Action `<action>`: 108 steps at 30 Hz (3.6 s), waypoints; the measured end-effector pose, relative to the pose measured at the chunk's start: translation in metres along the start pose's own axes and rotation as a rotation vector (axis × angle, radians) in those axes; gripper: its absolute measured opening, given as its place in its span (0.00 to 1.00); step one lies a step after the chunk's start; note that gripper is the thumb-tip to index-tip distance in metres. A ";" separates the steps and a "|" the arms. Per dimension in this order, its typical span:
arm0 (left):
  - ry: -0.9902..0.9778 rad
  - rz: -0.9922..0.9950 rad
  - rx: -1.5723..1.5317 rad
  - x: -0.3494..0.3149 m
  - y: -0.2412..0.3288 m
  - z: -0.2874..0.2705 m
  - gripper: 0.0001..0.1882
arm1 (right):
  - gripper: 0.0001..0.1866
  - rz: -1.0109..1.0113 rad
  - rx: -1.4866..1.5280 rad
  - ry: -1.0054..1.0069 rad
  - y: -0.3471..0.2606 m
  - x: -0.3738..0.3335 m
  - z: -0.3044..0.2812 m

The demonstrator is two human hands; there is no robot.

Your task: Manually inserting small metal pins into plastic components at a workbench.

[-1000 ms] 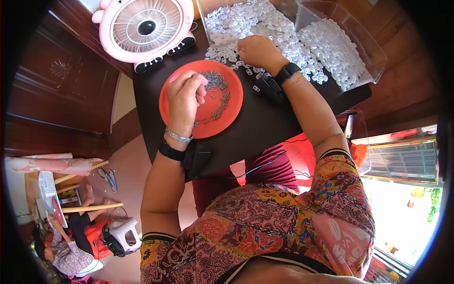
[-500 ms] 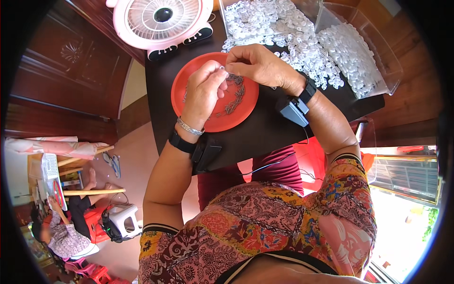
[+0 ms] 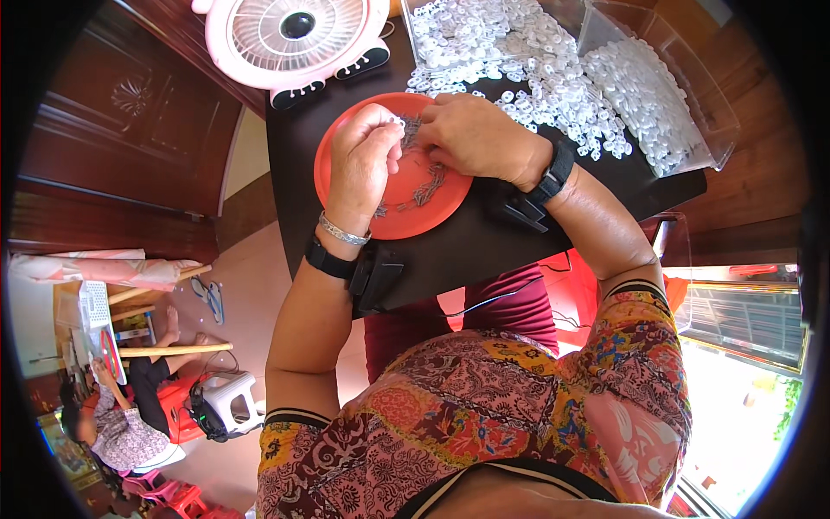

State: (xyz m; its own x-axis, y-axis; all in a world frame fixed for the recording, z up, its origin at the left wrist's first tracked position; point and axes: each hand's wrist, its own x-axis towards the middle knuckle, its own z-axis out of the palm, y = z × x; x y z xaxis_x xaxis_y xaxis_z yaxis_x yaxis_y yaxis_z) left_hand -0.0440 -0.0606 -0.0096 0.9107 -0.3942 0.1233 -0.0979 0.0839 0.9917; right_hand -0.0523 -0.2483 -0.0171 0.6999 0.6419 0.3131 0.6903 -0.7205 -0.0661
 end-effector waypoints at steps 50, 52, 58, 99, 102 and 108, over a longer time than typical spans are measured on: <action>-0.021 -0.009 0.031 -0.001 0.001 -0.001 0.09 | 0.08 0.460 1.371 0.229 0.010 0.009 -0.010; -0.026 -0.001 0.038 -0.002 0.002 -0.001 0.09 | 0.09 0.475 1.343 0.209 0.004 0.011 -0.017; -0.066 0.009 0.053 -0.002 0.003 0.005 0.10 | 0.11 0.468 1.283 0.179 0.002 0.009 -0.014; 0.014 -0.002 0.036 -0.001 0.000 0.000 0.09 | 0.18 0.474 0.494 0.407 0.025 0.001 -0.046; 0.002 -0.002 0.005 -0.001 0.000 0.000 0.09 | 0.10 0.506 0.107 0.317 0.061 -0.026 -0.056; -0.035 -0.033 -0.009 -0.001 0.000 0.004 0.09 | 0.08 0.466 0.056 0.119 0.109 -0.049 -0.024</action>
State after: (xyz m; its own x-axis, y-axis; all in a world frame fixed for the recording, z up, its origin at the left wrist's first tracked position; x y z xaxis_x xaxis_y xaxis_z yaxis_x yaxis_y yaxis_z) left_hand -0.0469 -0.0640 -0.0100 0.8987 -0.4289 0.0920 -0.0643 0.0786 0.9948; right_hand -0.0157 -0.3645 -0.0174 0.9134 0.2174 0.3440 0.3194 -0.9069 -0.2748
